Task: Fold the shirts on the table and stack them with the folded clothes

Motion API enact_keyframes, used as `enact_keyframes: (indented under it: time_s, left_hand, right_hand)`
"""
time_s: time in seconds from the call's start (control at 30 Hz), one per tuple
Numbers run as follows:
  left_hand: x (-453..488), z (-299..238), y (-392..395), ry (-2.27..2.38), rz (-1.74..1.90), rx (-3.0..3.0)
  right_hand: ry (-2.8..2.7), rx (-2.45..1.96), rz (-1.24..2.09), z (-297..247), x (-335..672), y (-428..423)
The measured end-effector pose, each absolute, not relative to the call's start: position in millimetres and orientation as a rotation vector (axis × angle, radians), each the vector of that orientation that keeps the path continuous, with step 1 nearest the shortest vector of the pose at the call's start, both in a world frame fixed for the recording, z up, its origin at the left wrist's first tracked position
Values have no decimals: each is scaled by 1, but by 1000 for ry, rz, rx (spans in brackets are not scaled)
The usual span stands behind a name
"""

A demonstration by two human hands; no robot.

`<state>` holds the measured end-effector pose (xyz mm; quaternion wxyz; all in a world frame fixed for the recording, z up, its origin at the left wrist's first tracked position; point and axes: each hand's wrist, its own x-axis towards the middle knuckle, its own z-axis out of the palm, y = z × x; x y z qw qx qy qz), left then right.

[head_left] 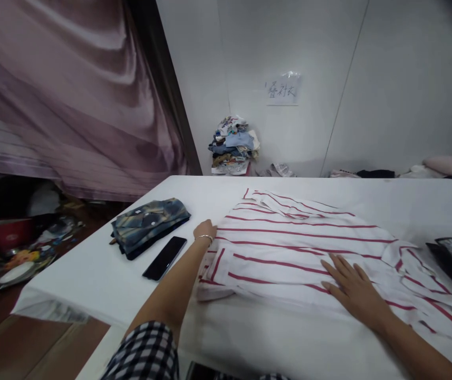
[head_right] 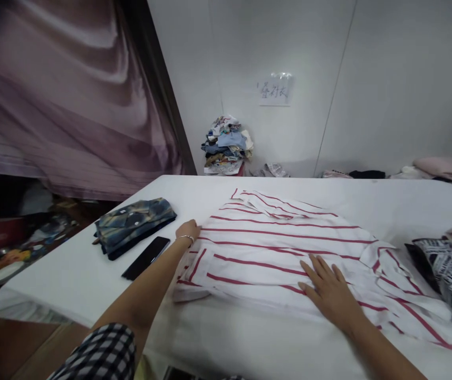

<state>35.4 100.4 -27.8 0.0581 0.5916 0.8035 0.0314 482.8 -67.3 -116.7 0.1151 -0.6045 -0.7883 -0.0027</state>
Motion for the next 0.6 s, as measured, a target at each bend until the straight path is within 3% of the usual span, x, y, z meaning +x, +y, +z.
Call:
enact_keyframes:
  time_s: [0.2, 0.4, 0.6]
  left_hand:
    - [78, -34, 122, 2206, 366, 2225]
    - [122, -64, 137, 1924, 36, 2307]
    - [116, -76, 142, 1934, 27, 2316]
  right_hand:
    - [-2302, -1756, 0, -115, 482, -66]
    - [-2292, -1777, 90, -106, 480, -72]
    - [-2130, -1709, 236, -57, 497, -9]
